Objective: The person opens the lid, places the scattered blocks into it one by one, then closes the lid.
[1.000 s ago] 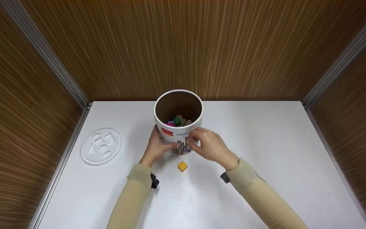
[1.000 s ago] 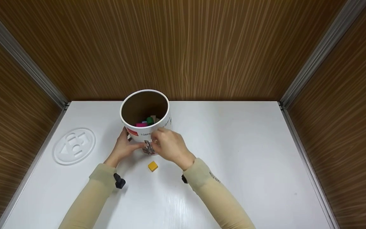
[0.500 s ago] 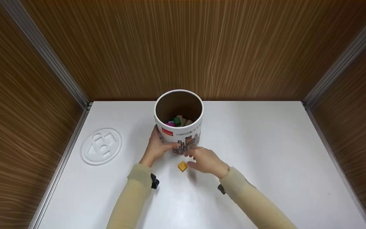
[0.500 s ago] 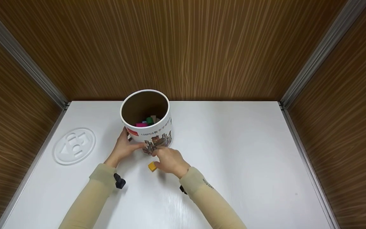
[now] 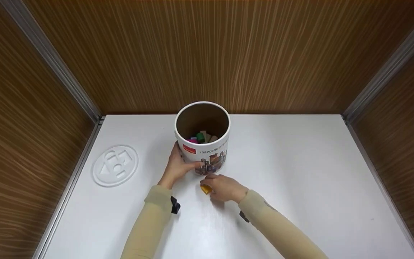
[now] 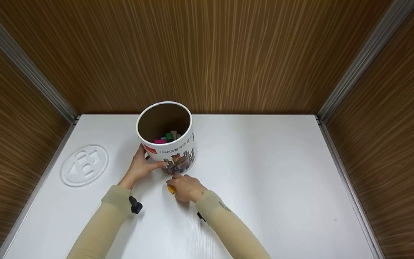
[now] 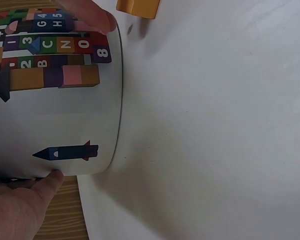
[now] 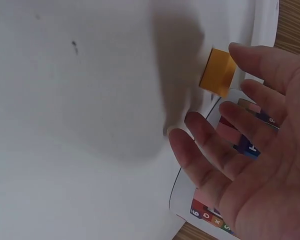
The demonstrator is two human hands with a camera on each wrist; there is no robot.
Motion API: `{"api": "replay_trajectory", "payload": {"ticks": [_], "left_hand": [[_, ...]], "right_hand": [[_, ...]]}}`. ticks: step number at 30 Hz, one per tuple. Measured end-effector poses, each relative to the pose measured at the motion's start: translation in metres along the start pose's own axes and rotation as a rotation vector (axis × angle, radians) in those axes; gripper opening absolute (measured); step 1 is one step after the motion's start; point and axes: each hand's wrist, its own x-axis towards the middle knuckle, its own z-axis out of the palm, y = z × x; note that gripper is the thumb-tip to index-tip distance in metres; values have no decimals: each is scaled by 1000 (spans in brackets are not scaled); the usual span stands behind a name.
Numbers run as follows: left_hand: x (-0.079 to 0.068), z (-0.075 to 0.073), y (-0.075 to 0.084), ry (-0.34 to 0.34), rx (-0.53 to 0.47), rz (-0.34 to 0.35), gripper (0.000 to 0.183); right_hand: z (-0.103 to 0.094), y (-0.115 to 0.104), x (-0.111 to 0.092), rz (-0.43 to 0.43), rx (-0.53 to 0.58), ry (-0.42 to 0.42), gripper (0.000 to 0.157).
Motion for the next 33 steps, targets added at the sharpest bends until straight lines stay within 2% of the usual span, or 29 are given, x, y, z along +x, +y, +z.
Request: {"api": "replay_trajectory", "payload": {"ticks": [5,9,15,22,33], "left_hand": [[-1,0,1,-5,7,-11,126],[-1,0,2,-8,8,-20,126],[0,0,1,-9,-7,-19,128],[0,0,1,-7,-7,-12,130],[-1,-1,0,-2,2,-17,126]], "right_hand": [[1,0,2,-18,-86,-63,54],[2,1,2,-36,-133,-93,51],[2,2,1,-55,-75,-48,33],[2,4,4,-7,-38,-48,17],[-1,9,-1,30,24,-67,15]]}}
